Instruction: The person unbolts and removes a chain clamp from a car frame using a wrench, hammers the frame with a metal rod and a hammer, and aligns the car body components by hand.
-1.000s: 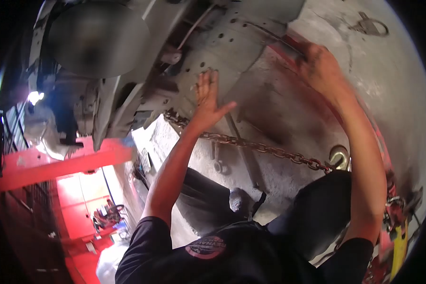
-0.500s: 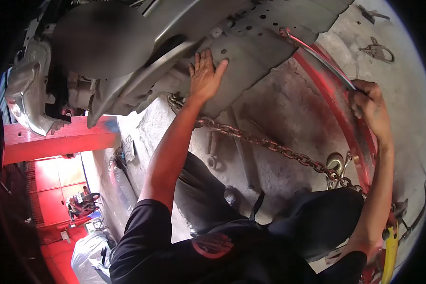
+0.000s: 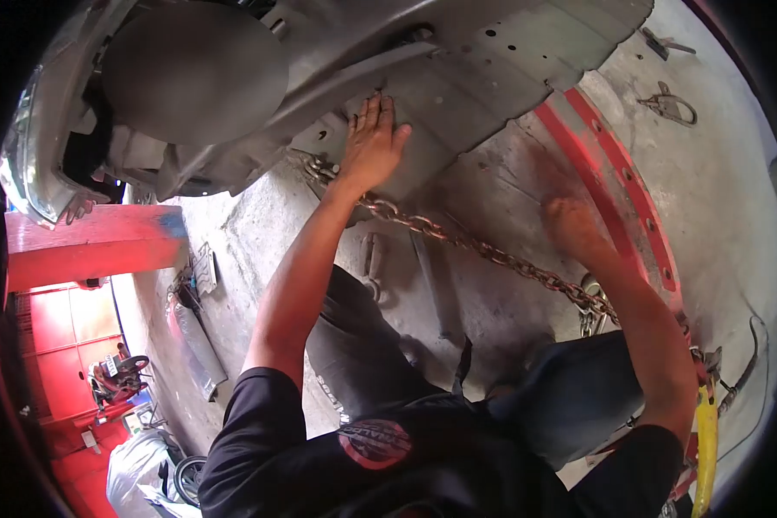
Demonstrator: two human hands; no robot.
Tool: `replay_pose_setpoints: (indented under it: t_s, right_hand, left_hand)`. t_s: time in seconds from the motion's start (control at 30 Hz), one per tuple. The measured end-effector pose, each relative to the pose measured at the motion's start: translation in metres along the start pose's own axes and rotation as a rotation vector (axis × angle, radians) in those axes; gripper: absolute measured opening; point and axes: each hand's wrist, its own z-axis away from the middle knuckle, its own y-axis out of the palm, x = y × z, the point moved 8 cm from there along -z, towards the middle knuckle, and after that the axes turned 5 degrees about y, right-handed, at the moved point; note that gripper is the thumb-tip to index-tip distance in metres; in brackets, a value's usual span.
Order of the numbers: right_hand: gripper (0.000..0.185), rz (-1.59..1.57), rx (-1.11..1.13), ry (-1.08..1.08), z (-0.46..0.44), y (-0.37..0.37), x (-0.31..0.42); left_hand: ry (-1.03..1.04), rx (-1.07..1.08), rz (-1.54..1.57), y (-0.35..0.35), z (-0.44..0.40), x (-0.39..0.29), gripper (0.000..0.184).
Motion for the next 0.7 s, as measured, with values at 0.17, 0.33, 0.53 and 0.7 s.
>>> replay_pose_setpoints:
  t_s: [0.17,0.33,0.53,0.7]
  right_hand:
    - [0.021,0.021,0.003,-0.081,-0.003,0.025,0.015]
    - [0.020,0.021,0.226,-0.113,-0.003,0.024,0.022]
    - [0.026,0.050,0.337,-0.089,0.001,0.015,0.029]
    - [0.028,-0.001,0.354,-0.059,0.002,0.017,0.022]
  left_hand:
    - [0.038,-0.032,0.043,-0.004,-0.006,0.007,0.063]
    - [0.082,-0.189,-0.118,0.008,-0.033,0.008,0.053]
    - [-0.045,-0.153,-0.088,-0.013,-0.054,0.015,0.040]
    - [-0.183,-0.185,-0.094,-0.002,-0.097,0.052,0.036]
